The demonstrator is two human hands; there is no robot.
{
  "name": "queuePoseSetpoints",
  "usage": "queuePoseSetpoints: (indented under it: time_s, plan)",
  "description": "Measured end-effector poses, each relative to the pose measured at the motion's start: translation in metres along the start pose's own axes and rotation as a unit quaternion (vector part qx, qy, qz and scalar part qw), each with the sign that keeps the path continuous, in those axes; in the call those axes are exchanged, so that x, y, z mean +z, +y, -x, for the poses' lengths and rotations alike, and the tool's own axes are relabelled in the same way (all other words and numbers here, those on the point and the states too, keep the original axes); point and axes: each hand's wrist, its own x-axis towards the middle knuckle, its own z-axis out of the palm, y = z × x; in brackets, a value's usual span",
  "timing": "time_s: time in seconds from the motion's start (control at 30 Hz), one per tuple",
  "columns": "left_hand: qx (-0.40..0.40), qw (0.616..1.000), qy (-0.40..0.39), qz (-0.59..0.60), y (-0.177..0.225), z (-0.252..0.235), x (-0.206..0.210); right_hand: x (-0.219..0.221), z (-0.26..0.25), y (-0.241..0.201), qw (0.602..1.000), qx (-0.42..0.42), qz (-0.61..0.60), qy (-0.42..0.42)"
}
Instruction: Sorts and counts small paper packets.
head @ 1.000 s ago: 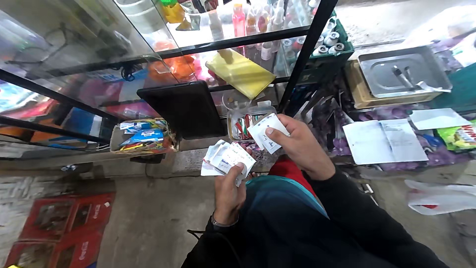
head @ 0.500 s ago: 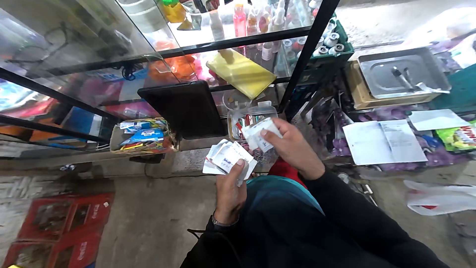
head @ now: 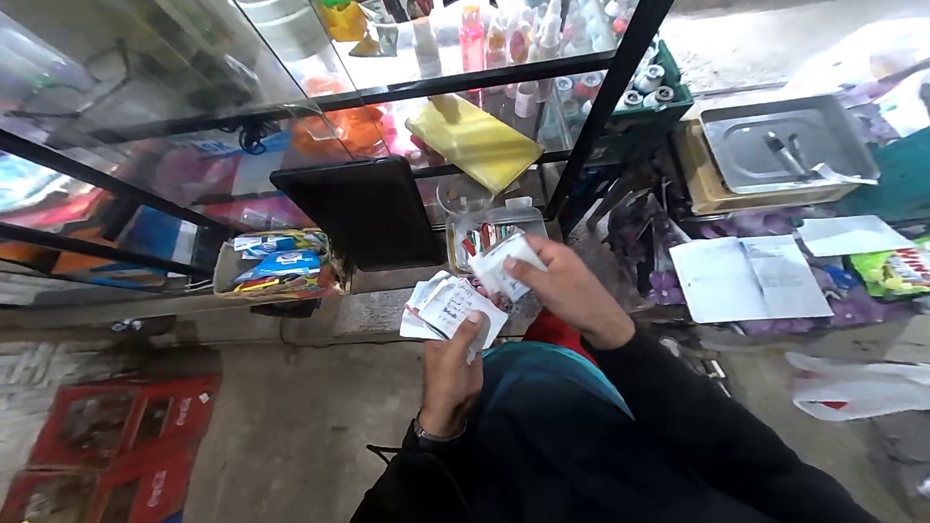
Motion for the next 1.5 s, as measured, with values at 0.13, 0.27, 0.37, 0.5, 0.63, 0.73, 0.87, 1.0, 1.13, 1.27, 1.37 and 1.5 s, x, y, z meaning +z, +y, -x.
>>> queuePoseSetpoints:
  time_s: [0.13,0.27,0.37,0.5,0.63,0.73,0.87,1.0,1.13,1.27,1.37,1.5]
  plan:
    - [-0.004,0.998,-0.027,0.048,0.001,0.000,-0.004,-0.021,0.009,-0.010,0.997,-0.020,-0.072,0.036]
    - [0.008,0.999,0.032,-0.002,0.001,0.004,0.000,-0.023,0.008,-0.020,0.997,-0.032,-0.063,0.024]
    - [0.017,0.999,0.038,-0.008,0.001,0.004,0.004,-0.015,0.008,-0.020,0.999,-0.023,-0.015,-0.016]
    - [0.021,0.999,0.020,-0.026,-0.002,0.002,0.005,-0.002,0.005,0.000,0.993,-0.019,0.045,-0.103]
    - [0.014,0.999,0.022,-0.043,-0.001,0.002,0.006,-0.002,0.004,0.003,0.997,-0.004,0.034,-0.064]
    - [-0.006,1.000,-0.015,0.015,0.002,0.001,0.003,-0.011,0.004,-0.002,1.000,-0.003,-0.027,0.010]
    - [-0.030,0.997,-0.009,0.063,0.003,0.002,-0.001,-0.022,0.012,-0.012,0.996,-0.024,-0.069,0.055]
    - [-0.021,0.999,0.006,0.042,0.002,0.002,0.001,-0.022,0.012,-0.019,0.995,-0.033,-0.079,0.049]
    - [-0.006,0.999,0.031,0.004,0.001,0.003,0.004,-0.016,0.011,-0.017,0.996,-0.022,-0.082,0.024]
    - [-0.005,0.998,0.065,-0.018,-0.001,0.005,0.007,-0.010,0.010,-0.011,0.997,-0.007,-0.076,-0.015]
    - [0.000,0.998,0.059,-0.014,-0.003,0.005,0.007,-0.007,0.011,-0.010,0.997,-0.002,-0.072,-0.037]
    - [-0.001,0.998,0.062,-0.005,-0.002,0.008,0.009,-0.009,0.012,-0.012,0.997,-0.006,-0.077,-0.025]
